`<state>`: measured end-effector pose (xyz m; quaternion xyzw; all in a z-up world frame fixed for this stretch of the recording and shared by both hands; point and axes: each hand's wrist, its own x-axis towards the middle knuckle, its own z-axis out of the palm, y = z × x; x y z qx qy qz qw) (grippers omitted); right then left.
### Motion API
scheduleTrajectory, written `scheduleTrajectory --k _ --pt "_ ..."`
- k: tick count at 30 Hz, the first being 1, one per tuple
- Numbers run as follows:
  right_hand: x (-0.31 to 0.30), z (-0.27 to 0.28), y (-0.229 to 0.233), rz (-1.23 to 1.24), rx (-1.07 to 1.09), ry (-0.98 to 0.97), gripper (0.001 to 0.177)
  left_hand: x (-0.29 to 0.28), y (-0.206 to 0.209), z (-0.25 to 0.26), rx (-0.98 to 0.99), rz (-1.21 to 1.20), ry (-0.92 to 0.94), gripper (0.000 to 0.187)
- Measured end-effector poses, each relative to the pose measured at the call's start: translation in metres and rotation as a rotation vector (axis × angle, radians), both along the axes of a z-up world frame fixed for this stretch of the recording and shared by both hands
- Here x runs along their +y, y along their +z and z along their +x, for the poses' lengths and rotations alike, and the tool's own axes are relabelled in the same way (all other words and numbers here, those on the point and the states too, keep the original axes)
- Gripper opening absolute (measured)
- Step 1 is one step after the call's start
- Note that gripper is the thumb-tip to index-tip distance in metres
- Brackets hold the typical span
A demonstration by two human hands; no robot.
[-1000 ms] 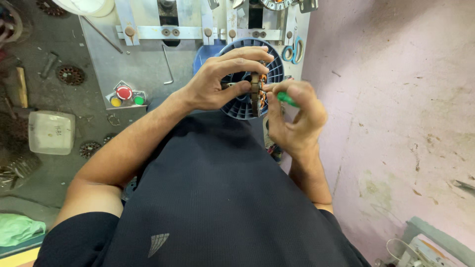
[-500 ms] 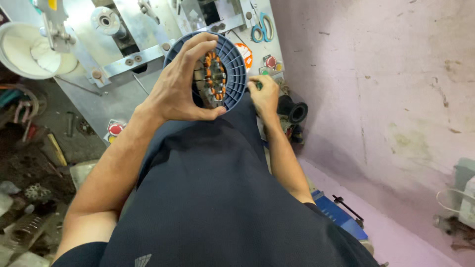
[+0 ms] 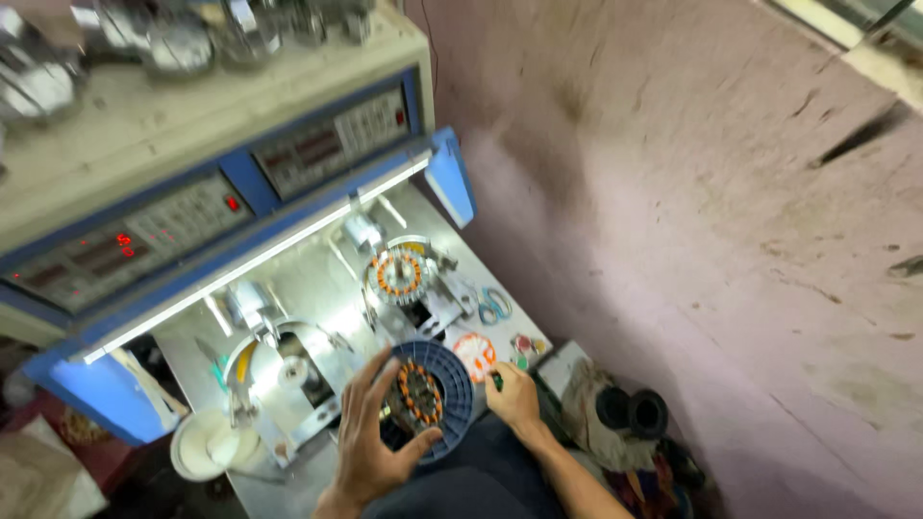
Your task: The person uses a screwdriver to adjust small components on a blue circular electrical part. They repeatedly tighten and loosen screws on the copper windings while holding the part steady. The person briefly retrieves a container of white material and places it on the machine before resuming adjustments.
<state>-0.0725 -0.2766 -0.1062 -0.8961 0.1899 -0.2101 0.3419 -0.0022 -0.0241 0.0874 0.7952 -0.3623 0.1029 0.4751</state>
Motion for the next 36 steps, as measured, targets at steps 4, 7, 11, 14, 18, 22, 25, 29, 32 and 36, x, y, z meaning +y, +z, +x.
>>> scheduleTrajectory --k 4,7,11,14,18,22,25,29,32,36 --pt "0.012 0.004 0.109 0.213 -0.228 0.068 0.010 -0.013 -0.003 -0.009 -0.048 -0.133 0.060 0.036" --pt "0.019 0.008 0.179 0.215 -0.427 0.457 0.016 -0.020 -0.010 0.001 0.019 -0.099 0.006 0.030" --pt "0.042 0.019 0.232 0.238 -0.476 0.723 0.016 -0.026 -0.007 0.001 0.039 -0.257 0.102 0.019" --pt "0.057 0.029 0.244 0.232 -0.488 0.779 0.018 -0.016 0.007 -0.010 0.163 -0.266 0.255 0.018" --pt "0.071 0.034 0.247 0.260 -0.418 0.908 0.019 0.005 0.025 -0.024 0.081 -0.196 0.381 0.016" --pt "0.085 0.036 0.252 0.279 -0.321 0.947 0.022 0.019 0.038 -0.036 0.099 -0.208 0.376 0.012" --pt "0.095 0.042 0.254 0.308 -0.295 0.979 0.024 0.025 0.043 -0.037 0.122 -0.273 0.318 0.009" --pt "0.098 0.042 0.251 0.313 -0.251 0.991 0.024 0.031 0.043 -0.038 0.112 -0.316 0.215 0.007" --pt "0.094 0.037 0.246 0.257 -0.275 0.985 0.026 0.034 0.036 -0.036 0.126 -0.313 0.115 0.007" --pt "0.087 0.027 0.234 0.252 -0.100 0.934 0.028 0.029 0.017 -0.033 0.207 -0.278 0.006 0.008"
